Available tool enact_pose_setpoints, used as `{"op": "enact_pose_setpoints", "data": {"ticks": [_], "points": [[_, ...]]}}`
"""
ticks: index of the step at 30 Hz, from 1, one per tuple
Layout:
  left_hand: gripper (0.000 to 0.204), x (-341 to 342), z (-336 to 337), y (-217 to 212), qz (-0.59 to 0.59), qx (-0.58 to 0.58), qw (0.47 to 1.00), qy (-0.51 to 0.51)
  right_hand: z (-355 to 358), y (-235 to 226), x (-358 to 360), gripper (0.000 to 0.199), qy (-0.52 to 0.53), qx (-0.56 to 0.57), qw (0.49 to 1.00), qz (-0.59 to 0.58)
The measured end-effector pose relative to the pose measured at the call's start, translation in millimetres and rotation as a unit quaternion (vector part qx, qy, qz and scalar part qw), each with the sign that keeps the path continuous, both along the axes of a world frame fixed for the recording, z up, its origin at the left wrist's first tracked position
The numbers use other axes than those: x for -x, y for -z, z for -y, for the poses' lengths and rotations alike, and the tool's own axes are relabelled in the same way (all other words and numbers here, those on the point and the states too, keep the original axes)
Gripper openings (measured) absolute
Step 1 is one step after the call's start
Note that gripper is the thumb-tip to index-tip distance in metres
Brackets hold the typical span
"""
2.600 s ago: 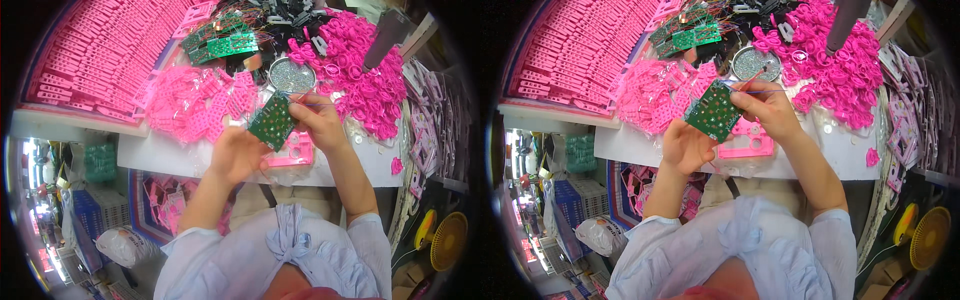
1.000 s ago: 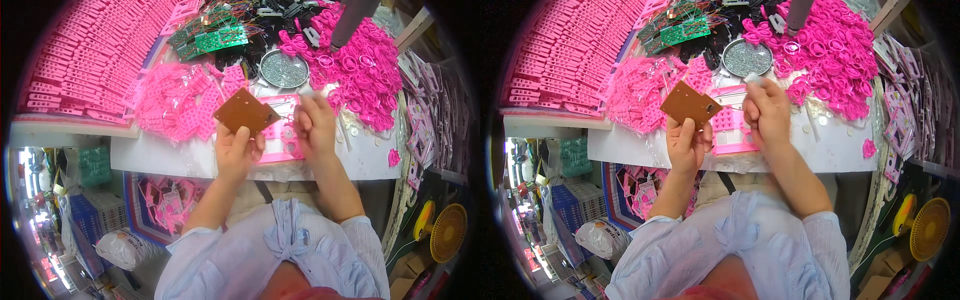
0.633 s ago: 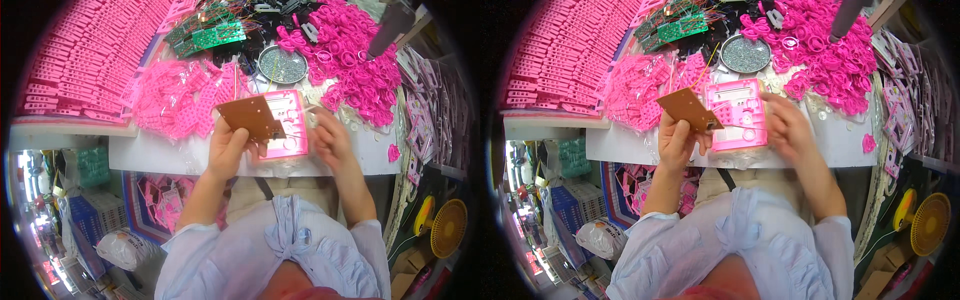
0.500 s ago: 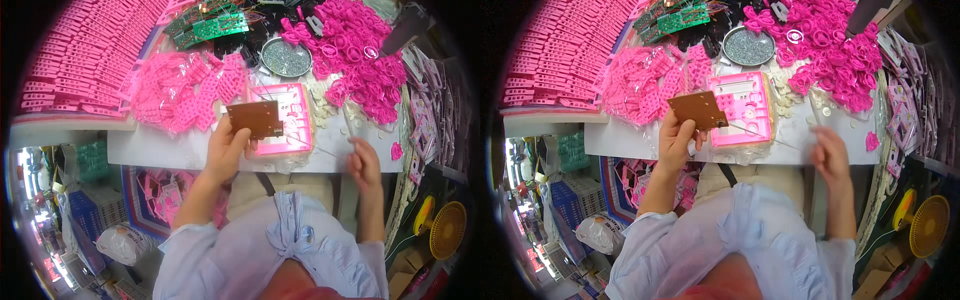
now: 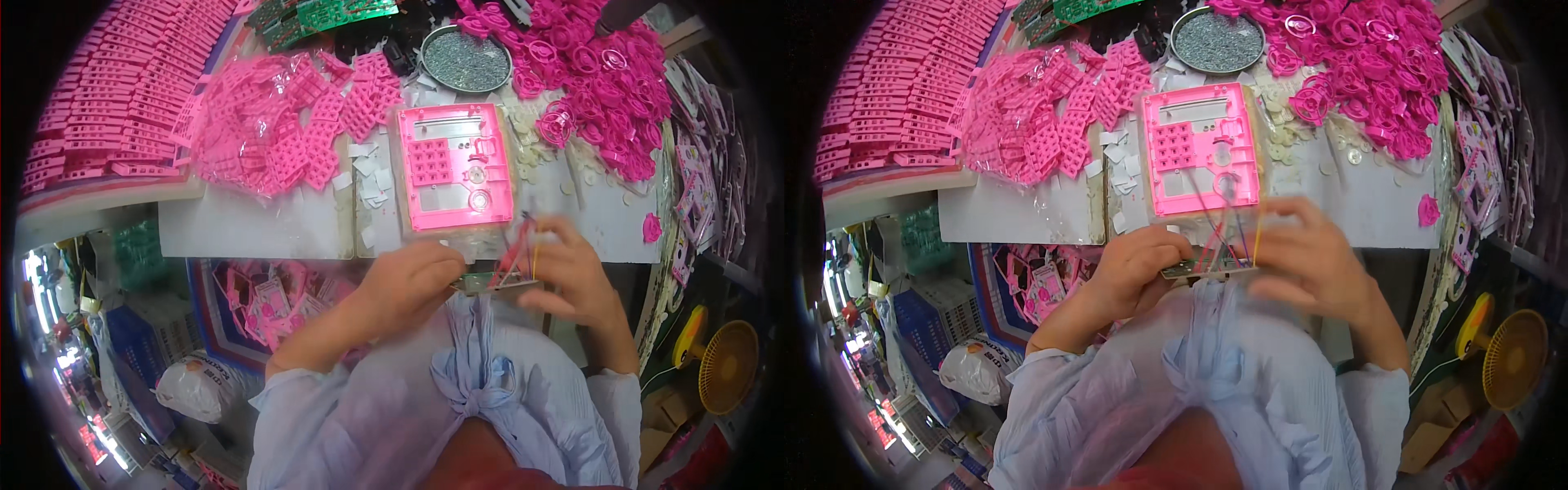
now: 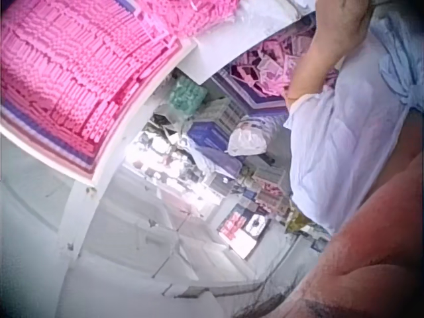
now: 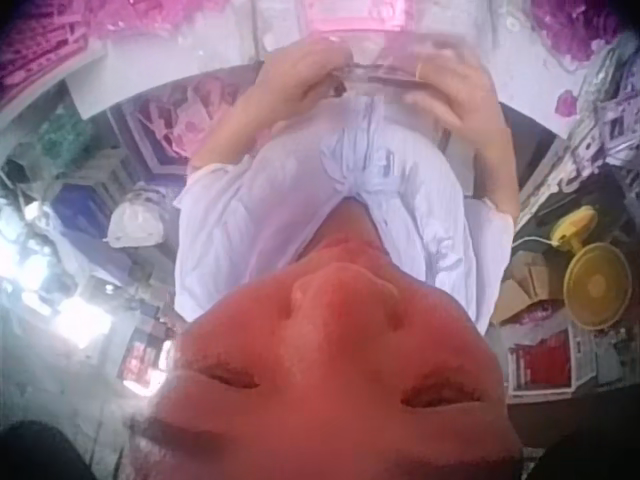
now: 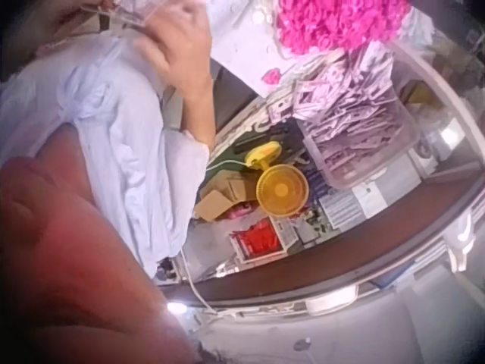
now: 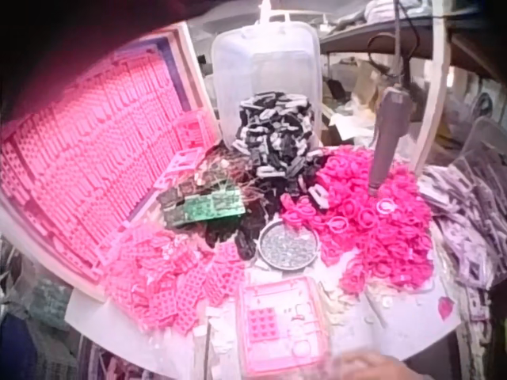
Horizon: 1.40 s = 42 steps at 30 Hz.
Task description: Assembling the internal electronic components of a pink toy piggy bank using an electric screwdriver.
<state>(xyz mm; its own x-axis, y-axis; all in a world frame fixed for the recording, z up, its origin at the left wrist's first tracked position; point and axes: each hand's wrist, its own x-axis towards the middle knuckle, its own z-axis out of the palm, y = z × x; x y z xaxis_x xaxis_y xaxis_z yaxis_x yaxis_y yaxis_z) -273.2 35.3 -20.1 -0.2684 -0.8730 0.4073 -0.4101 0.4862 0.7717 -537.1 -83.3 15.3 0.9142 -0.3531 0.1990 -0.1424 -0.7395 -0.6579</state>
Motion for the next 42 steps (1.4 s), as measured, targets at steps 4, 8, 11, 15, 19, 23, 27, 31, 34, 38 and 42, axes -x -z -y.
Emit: {"op": "enact_pose_setpoints", "data": {"ticks": [4, 8, 11, 15, 19, 23, 27, 31, 34, 38, 42], "points": [[0.034, -1.2, -1.3, 1.8, 0.017, -0.108, 0.994, -0.001, 12.6, 6.0, -50.5, 0.044, -0.013, -0.118, 0.991, 0.057], [0.045, -0.6, -9.9, 6.5, -0.250, -0.398, 0.881, -0.049, 23.4, 25.8, -73.3, 0.034, 0.059, -0.376, 0.922, 0.072], [0.062, -3.1, -12.9, 15.9, -0.464, -0.441, 0.767, -0.046, 60.2, 42.2, -99.3, 0.029, 0.112, -0.384, 0.916, 0.039], [0.077, -11.1, -14.5, 14.6, -0.427, -0.426, 0.794, -0.071, 86.6, 54.9, -125.9, 0.028, 0.105, -0.357, 0.928, 0.031], [0.079, -30.2, -18.1, -3.5, -0.184, -0.364, 0.906, -0.110, 95.6, 67.0, -138.0, 0.030, 0.091, -0.284, 0.954, -0.027], [0.061, -51.8, -8.6, -14.0, 0.081, -0.229, 0.946, -0.214, 99.3, 50.7, -149.5, 0.032, 0.075, -0.150, 0.979, -0.118], [0.038, -60.4, 23.5, -6.3, 0.133, -0.148, 0.952, -0.231, 104.3, 50.4, -156.2, 0.033, 0.083, -0.127, 0.976, -0.155], [0.040, -53.5, 49.5, 15.0, 0.215, -0.051, 0.965, -0.138, 93.0, 44.1, -155.0, 0.042, 0.116, 0.050, 0.980, -0.154], [0.046, -48.3, 50.4, 20.0, 0.302, -0.004, 0.949, -0.096, 80.3, 39.4, -148.5, 0.048, 0.196, 0.187, 0.960, -0.073], [0.050, -45.6, 44.4, 20.2, 0.326, -0.021, 0.940, -0.097, 64.8, 43.7, -125.7, 0.049, 0.089, 0.214, 0.972, -0.027], [0.054, -43.3, 51.7, 19.0, 0.313, -0.025, 0.945, -0.092, 31.2, 56.2, -113.3, 0.049, 0.051, 0.209, 0.969, -0.120]]}}
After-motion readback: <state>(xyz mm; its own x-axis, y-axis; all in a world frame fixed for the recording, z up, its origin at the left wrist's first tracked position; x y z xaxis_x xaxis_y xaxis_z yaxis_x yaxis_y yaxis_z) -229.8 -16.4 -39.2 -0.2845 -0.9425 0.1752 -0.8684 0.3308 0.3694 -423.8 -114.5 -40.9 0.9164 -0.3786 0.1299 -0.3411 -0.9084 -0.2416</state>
